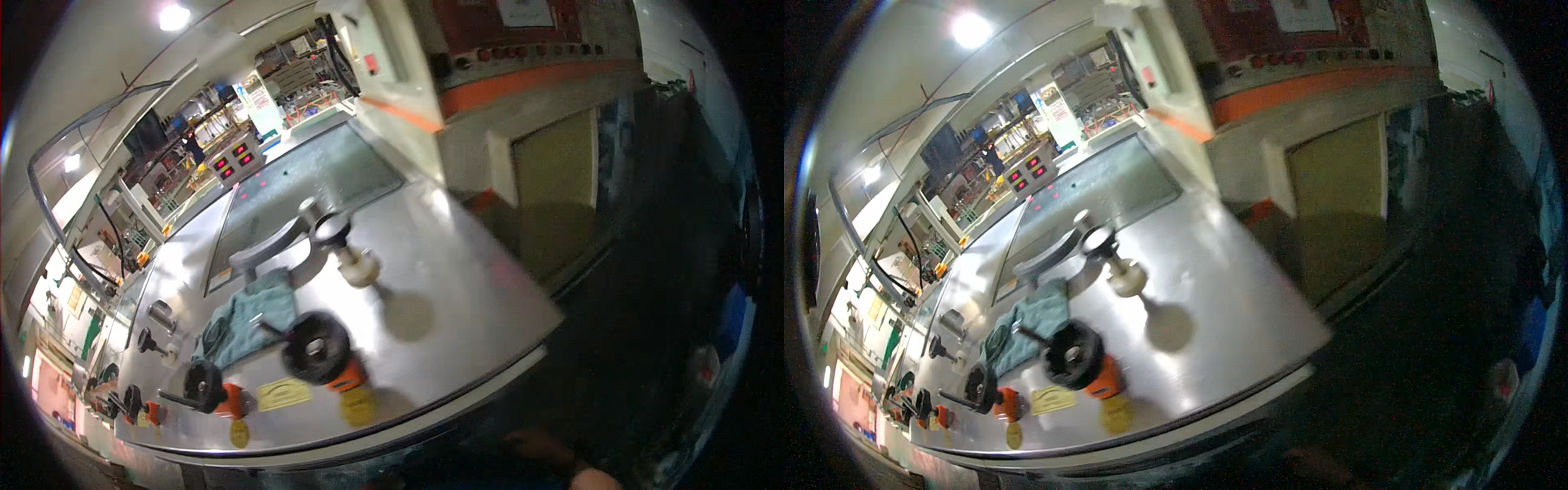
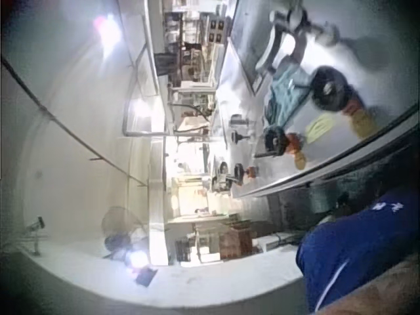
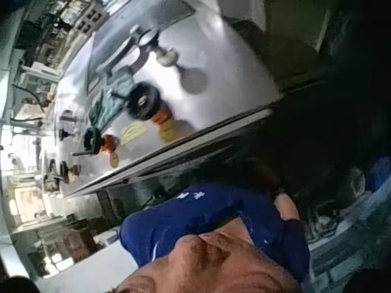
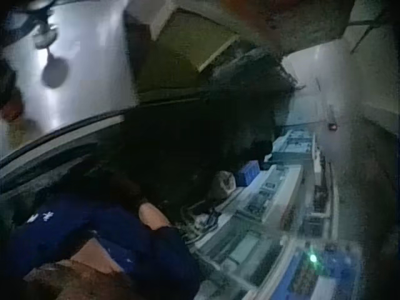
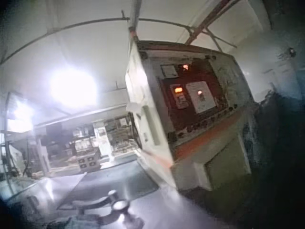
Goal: The recorder is seen operating machinery to process and organize metal panels in a manufacturing environment.
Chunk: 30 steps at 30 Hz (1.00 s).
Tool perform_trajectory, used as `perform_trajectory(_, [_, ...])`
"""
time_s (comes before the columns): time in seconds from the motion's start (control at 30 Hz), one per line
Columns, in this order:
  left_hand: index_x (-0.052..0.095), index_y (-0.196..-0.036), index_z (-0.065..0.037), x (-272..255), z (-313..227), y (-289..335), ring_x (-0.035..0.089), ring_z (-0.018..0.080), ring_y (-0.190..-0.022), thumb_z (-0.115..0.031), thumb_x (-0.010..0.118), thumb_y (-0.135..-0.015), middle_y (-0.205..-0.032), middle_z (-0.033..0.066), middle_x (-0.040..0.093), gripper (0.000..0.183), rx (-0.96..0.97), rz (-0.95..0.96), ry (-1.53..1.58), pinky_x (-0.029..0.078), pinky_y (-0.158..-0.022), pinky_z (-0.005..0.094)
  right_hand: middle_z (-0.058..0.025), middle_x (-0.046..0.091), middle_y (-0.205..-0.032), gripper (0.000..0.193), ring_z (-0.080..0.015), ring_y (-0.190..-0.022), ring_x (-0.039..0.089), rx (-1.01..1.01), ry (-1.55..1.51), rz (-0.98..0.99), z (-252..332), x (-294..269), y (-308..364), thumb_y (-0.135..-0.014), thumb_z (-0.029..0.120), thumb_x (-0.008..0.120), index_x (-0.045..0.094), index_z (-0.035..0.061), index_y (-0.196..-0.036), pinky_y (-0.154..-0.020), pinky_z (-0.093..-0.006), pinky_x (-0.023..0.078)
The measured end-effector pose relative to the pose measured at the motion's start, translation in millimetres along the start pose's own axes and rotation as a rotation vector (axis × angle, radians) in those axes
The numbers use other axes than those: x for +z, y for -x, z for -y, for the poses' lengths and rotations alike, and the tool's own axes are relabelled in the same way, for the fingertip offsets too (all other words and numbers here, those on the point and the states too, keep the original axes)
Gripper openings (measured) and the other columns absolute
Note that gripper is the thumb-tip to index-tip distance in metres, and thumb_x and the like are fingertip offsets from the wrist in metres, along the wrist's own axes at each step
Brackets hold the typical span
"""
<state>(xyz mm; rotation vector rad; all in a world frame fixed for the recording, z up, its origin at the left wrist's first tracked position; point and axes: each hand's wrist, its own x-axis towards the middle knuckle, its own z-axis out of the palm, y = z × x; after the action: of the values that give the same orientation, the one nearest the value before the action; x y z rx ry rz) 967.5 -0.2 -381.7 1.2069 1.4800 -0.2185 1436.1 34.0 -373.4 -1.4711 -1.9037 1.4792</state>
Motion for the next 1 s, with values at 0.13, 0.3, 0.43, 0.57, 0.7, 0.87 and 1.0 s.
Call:
perform_trajectory(0.13, [0.059,-0.128,-0.005,71.0,-152.7,-24.6,0.062,0.0197,-0.106,-0.024,0.056,-0.100,-0.113,0.0081,0.066,0.034,0.090,-0.014,0.053,0.048,-0.093,0.0325,-0.0098,0.073,-0.109,0.034,-0.0252,-0.102,0.068,0.108,-0.016,0.102,32.6,-163.1,50.2,-0.096,0.031,0.060,0.068,0.0123,-0.122,-0.095,-0.0371,0.052])
perform_trajectory(0.3, [0.058,-0.129,-0.005,137.4,-373.0,-80.2,0.062,0.0187,-0.105,-0.025,0.057,-0.101,-0.113,0.0073,0.066,0.035,0.293,-0.053,0.169,0.048,-0.093,0.0320,-0.0087,0.074,-0.103,0.037,-0.0294,-0.093,0.070,0.054,0.032,0.263,-0.9,-334.6,67.4,-0.097,0.040,0.057,0.070,0.0108,-0.115,-0.088,-0.0368,0.053])
perform_trajectory(0.43, [0.058,-0.130,-0.005,182.0,-593.3,-123.2,0.062,0.0180,-0.105,-0.026,0.058,-0.101,-0.113,0.0068,0.065,0.036,0.488,-0.071,0.253,0.048,-0.092,0.0316,-0.0104,0.073,-0.104,0.042,-0.0296,-0.093,0.070,0.027,0.223,0.312,-101.0,-446.2,66.7,-0.096,0.045,0.057,0.069,0.0090,-0.115,-0.086,-0.0379,0.053])
perform_trajectory(0.57, [0.061,-0.116,-0.001,242.5,-807.0,-165.2,0.059,0.0160,-0.091,-0.020,0.057,-0.101,-0.097,0.0048,0.063,0.025,0.666,-0.011,0.151,0.051,-0.082,0.0338,-0.0144,0.072,-0.102,0.044,-0.0273,-0.088,0.069,-0.076,-0.181,-0.130,-109.1,-583.8,117.9,-0.094,0.043,0.061,0.066,0.0053,-0.116,-0.083,-0.0387,0.054])
perform_trajectory(0.7, [0.063,-0.106,-0.003,282.1,-1003.8,-203.8,0.061,0.0175,-0.096,-0.020,0.056,-0.101,-0.104,0.0072,0.066,0.019,0.957,-0.065,0.375,0.050,-0.085,0.0340,-0.0125,0.070,-0.104,0.033,-0.0250,-0.097,0.066,0.167,-0.207,-0.363,-186.7,-730.0,152.1,-0.095,0.030,0.063,0.065,0.0021,-0.112,-0.084,-0.0389,0.052])
perform_trajectory(0.87, [0.066,-0.106,-0.003,404.2,-1231.7,-308.8,0.059,0.0173,-0.104,-0.022,0.053,-0.103,-0.108,0.0072,0.066,0.024,0.990,0.326,0.576,0.045,-0.094,0.0313,-0.0064,0.068,-0.086,0.038,-0.0144,-0.081,0.063,-0.060,-0.480,-0.651,-287.7,-925.8,238.2,-0.095,0.037,0.063,0.066,0.0000,-0.105,-0.072,-0.0325,0.050])
perform_trajectory(1.0, [0.064,-0.116,-0.001,536.2,-1408.0,-354.3,0.059,0.0160,-0.103,-0.026,0.052,-0.103,-0.112,0.0079,0.065,0.030,1.069,0.442,0.372,0.046,-0.092,0.0305,-0.0093,0.069,-0.084,0.039,-0.0156,-0.079,0.063,-0.070,-0.592,-0.799,-396.7,-1067.1,322.6,-0.094,0.038,0.063,0.067,-0.0001,-0.102,-0.073,-0.0321,0.050])
